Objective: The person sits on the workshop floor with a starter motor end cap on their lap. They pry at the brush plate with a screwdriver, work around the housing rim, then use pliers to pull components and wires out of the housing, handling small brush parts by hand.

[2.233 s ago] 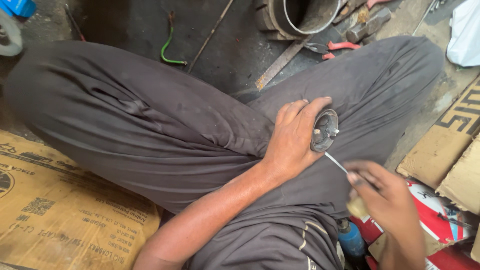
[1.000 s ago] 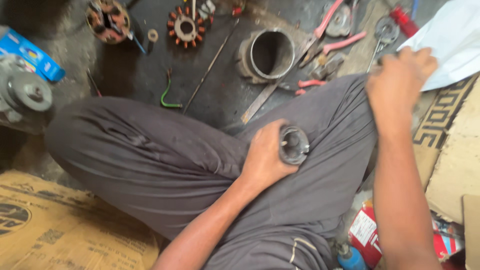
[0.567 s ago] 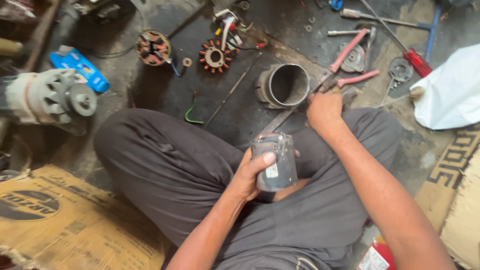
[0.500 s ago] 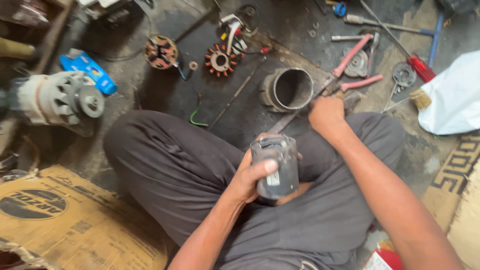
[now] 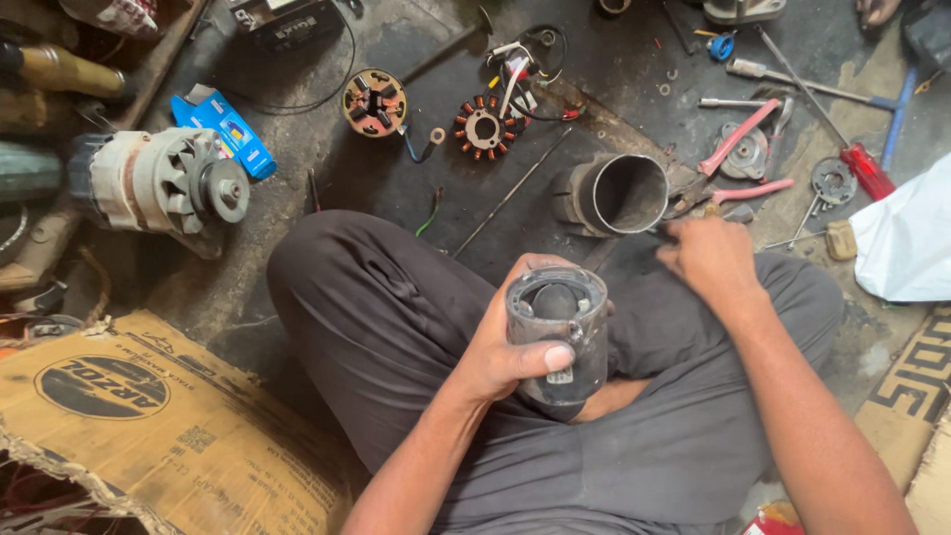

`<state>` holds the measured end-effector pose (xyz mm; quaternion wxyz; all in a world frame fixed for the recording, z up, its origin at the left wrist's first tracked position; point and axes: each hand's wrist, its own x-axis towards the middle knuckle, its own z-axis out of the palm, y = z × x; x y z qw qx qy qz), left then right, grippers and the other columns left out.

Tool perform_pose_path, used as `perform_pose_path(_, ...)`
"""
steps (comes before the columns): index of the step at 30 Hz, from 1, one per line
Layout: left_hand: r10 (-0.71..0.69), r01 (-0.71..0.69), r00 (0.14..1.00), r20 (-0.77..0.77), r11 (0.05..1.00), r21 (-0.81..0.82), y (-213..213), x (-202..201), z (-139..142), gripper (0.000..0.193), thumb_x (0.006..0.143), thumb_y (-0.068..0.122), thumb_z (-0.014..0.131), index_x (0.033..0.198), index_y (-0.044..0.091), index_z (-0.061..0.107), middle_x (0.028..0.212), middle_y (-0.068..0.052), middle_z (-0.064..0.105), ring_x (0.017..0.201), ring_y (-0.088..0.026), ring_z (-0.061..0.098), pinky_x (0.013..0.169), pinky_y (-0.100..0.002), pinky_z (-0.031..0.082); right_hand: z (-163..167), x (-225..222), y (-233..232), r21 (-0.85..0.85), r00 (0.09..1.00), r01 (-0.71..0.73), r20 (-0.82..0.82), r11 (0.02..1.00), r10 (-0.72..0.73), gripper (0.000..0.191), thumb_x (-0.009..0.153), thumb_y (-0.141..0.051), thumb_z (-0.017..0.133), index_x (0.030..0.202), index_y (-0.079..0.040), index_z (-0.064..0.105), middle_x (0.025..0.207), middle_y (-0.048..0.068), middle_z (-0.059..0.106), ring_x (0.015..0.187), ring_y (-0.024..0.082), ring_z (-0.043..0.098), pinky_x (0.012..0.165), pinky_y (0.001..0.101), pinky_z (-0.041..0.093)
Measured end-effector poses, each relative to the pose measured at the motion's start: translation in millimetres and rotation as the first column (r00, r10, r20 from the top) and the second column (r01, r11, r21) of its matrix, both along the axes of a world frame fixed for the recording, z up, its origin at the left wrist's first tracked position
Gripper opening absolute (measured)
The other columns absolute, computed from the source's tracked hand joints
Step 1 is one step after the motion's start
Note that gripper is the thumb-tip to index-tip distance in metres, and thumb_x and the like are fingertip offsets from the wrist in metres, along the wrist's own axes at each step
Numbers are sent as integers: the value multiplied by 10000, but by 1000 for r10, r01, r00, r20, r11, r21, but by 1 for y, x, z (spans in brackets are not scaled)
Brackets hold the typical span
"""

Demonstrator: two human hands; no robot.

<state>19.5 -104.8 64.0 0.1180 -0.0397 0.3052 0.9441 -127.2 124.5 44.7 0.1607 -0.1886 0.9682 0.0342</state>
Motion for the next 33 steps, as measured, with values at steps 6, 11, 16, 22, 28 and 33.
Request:
perform_pose_path(6, 119, -187, 971, -210, 921, -343, -3, 7, -4, 879, 679, 163, 943, 1370, 48, 412, 1318, -139, 647, 1268, -215, 634, 1161, -389, 502, 32, 12, 55, -230, 939, -153, -337, 961, 69, 329, 930, -140, 680, 1250, -108, 751, 1031, 158, 725, 955, 380, 660, 869, 473, 518)
perform_pose_path(11, 167, -325, 926, -339, 809, -490, 9, 12, -9, 911, 682, 121, 969, 1391, 83, 399, 1334, -158, 631, 1235, -208, 655, 1111, -361, 542, 74, 77, 113, -794, 905, 424, 346, 436, -249, 522, 1041, -75, 544, 1524, 10, 368, 914, 117, 723, 733, 176, 690, 699, 292, 574)
perform_pose_path(16, 175, -356, 915, -364, 775, -522, 14, 13, -12, 890, 670, 138, 978, 1377, 82, 441, 1335, -164, 640, 1241, -214, 668, 1100, -361, 563, 73, 161, 115, -381, 567, 791, 751, 479, -338, 426, 857, 47, 696, 1267, 90, 588, 873, 270, 675, 629, 271, 665, 579, 380, 556)
perform_pose_path(22, 172, -463, 871, -461, 604, -649, 16, 8, -6, 813, 667, 177, 953, 1328, 104, 484, 1330, -104, 659, 1235, -245, 650, 1087, -379, 519, 94, 192, 99, -482, 670, 696, 702, 533, -240, 558, 907, -17, 688, 1438, 23, 521, 1155, 146, 719, 892, 141, 658, 836, 286, 561)
perform_pose_path(28, 65, -595, 793, -606, 296, -747, 17, 4, -1, 672, 747, 250, 901, 1280, 125, 512, 1288, -49, 682, 1238, -313, 607, 1140, -454, 422, 101, 186, 81, -519, 807, 549, 533, 655, -254, 312, 846, 41, 580, 1156, 2, 585, 1131, 98, 663, 967, 163, 638, 882, 315, 564)
perform_pose_path(33, -93, -613, 771, -630, 159, -774, 22, 11, -6, 572, 792, 183, 823, 1290, 124, 547, 1350, -51, 662, 1293, -370, 569, 1159, -523, 381, 119, 169, 66, -417, 845, 426, 500, 803, -189, 385, 704, 34, 526, 1065, 24, 661, 986, 99, 694, 925, 244, 693, 817, 350, 542)
